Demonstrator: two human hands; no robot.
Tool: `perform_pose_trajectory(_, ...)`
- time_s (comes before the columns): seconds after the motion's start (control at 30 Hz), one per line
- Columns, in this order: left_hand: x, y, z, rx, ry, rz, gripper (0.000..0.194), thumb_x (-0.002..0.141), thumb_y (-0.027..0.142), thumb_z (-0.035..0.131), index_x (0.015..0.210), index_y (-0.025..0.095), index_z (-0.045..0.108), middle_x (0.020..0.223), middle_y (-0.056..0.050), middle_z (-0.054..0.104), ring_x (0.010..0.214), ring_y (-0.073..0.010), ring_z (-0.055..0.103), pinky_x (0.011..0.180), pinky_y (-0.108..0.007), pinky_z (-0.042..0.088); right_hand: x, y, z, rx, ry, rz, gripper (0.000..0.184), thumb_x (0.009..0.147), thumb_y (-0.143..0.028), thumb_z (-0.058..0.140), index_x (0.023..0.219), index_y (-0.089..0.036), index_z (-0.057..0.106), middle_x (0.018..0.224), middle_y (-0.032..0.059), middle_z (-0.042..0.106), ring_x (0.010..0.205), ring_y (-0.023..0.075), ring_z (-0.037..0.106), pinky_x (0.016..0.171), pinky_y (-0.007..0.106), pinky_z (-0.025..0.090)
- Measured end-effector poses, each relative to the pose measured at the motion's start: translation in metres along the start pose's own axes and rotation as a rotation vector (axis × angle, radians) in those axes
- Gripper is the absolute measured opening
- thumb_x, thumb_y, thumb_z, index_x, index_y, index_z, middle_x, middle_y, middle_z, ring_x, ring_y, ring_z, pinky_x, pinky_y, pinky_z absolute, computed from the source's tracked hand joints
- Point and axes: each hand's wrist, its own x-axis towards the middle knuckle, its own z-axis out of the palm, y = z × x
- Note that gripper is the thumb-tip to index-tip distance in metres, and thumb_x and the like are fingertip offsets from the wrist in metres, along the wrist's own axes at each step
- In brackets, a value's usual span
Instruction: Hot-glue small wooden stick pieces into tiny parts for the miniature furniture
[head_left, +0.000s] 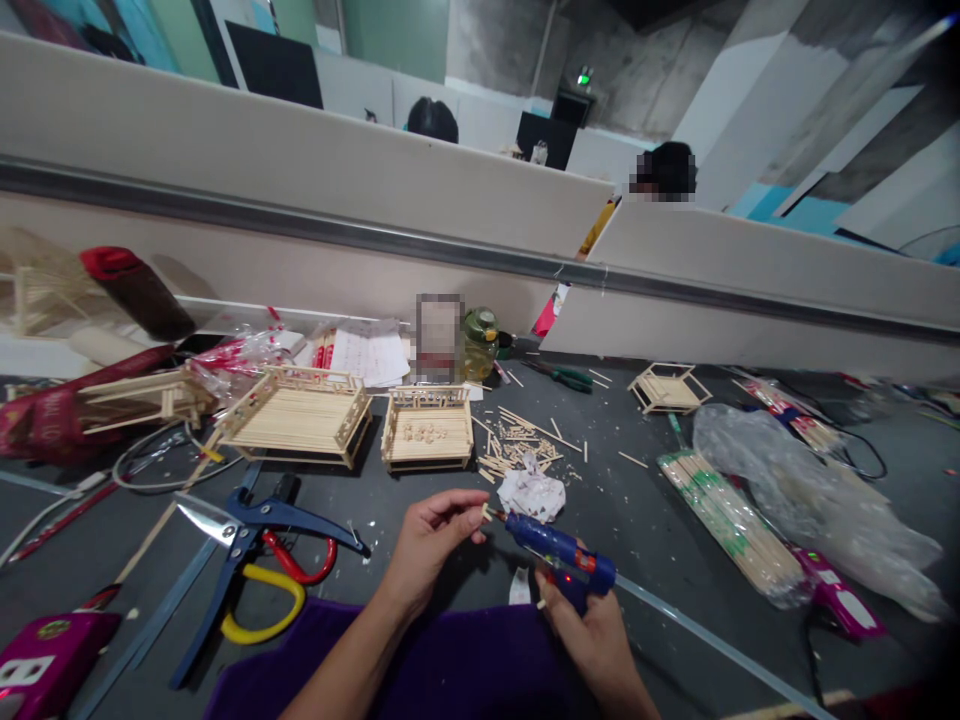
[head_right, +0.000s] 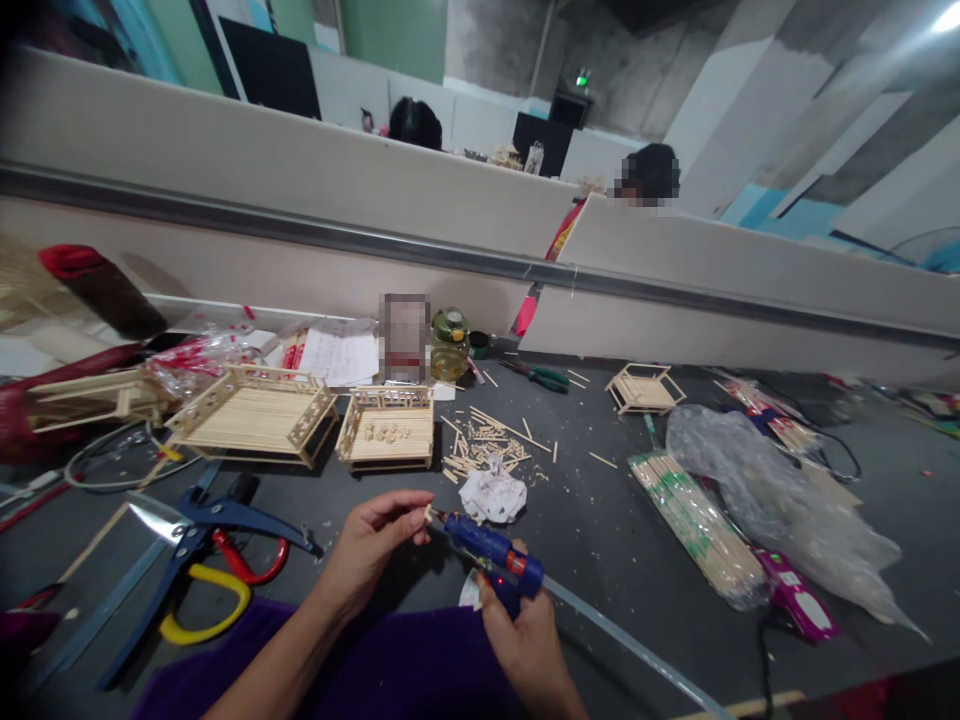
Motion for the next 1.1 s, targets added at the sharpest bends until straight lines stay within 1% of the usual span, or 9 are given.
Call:
perform_pose_trajectory(0.2,0.001,0.001,0.0,-0.004,-0.001,0.001,0.027,0.07,0.027,0.08,0.093,0.015,0.074,0.073,-0.002,0.069,0.059,-0.008,0.058,0.061,-0.019,0.048,0.001,-0.005,-0.001,0.019,0.001,-0.014,0.028,0.072,-0.04,0.064,0.083,-0.015,0.071,0.075,0.0099,0.072,0.067,0.024,0.065,0.064,0.032,0.055)
perform_pose_trajectory(0.3,0.001,0.0,0.0,-0.023,-0.017,0.009,0.03,0.071,0.027,0.079,0.097,0.015,0.072,0.075,-0.002,0.067,0.06,-0.0084,0.059,0.061,-0.02,0.048,0.0,-0.001,0.0,0.072,0.017,0.046,0.029,0.069,-0.043,0.068,0.08,-0.016,0.07,0.073,0.0085,0.07,0.064,0.0228,0.063,0.059,0.03,0.053)
perform_pose_trajectory(0.37,0.001,0.0,0.0,-0.037,-0.028,0.017,0.032,0.071,0.027,0.078,0.1,0.016,0.071,0.074,0.0,0.065,0.059,-0.0082,0.058,0.061,-0.02,0.048,0.0,0.003,0.0,0.163,0.001,0.118,0.031,0.07,-0.044,0.069,0.082,-0.015,0.068,0.067,0.006,0.067,0.056,0.0191,0.059,0.051,0.027,0.049)
perform_pose_trajectory(0.43,0.001,0.001,0.0,-0.043,-0.03,0.023,0.032,0.072,0.027,0.078,0.102,0.016,0.07,0.073,0.001,0.063,0.058,-0.0079,0.058,0.061,-0.02,0.048,0.002,0.003,0.0,0.283,-0.028,0.19,0.031,0.073,-0.044,0.069,0.079,-0.015,0.066,0.058,0.0018,0.059,0.048,0.014,0.051,0.045,0.024,0.043)
perform_pose_trajectory(0.57,-0.001,0.004,0.0,-0.019,-0.009,0.027,0.032,0.072,0.028,0.077,0.1,0.016,0.069,0.073,0.002,0.062,0.059,-0.0082,0.057,0.062,-0.021,0.048,0.012,-0.004,-0.001,0.57,0.009,0.302,0.025,0.075,-0.038,0.071,0.075,-0.016,0.058,0.056,-0.005,0.046,0.044,0.0073,0.038,0.041,0.02,0.035)
perform_pose_trajectory(0.67,-0.002,0.004,-0.004,0.0,-0.006,0.019,0.032,0.072,0.028,0.077,0.1,0.016,0.069,0.074,0.002,0.061,0.059,-0.0081,0.057,0.062,-0.021,0.048,0.021,-0.011,-0.003,0.773,0.038,0.428,0.024,0.073,-0.034,0.072,0.08,-0.017,0.057,0.058,-0.0065,0.044,0.043,0.0061,0.034,0.038,0.018,0.03)
perform_pose_trajectory(0.83,-0.002,0.001,-0.005,0.041,0.002,-0.018,0.034,0.069,0.031,0.079,0.098,0.016,0.071,0.076,0.0,0.065,0.063,-0.0096,0.058,0.063,-0.021,0.047,0.035,-0.014,0.0,0.976,-0.013,0.588,0.027,0.065,-0.03,0.077,0.075,-0.016,0.057,0.057,-0.0081,0.039,0.044,0.0043,0.033,0.037,0.015,0.029)
perform_pose_trajectory(0.93,-0.004,-0.003,0.004,0.091,-0.016,-0.053,0.032,0.068,0.034,0.08,0.094,0.016,0.072,0.076,-0.003,0.069,0.068,-0.0118,0.06,0.064,-0.021,0.047,0.04,-0.017,0.007,0.99,0.013,0.571,0.03,0.064,-0.029,0.079,0.079,-0.016,0.056,0.057,-0.0085,0.041,0.045,0.0042,0.035,0.039,0.014,0.03)
perform_pose_trajectory(1.1,-0.007,-0.008,0.016,0.128,-0.006,-0.057,0.03,0.067,0.036,0.079,0.087,0.015,0.074,0.072,-0.003,0.069,0.064,-0.0123,0.058,0.062,-0.022,0.046,0.04,-0.023,0.024,0.826,0.103,0.406,0.029,0.071,-0.034,0.075,0.081,-0.018,0.054,0.051,-0.0104,0.039,0.042,0.0056,0.035,0.04,0.017,0.031)
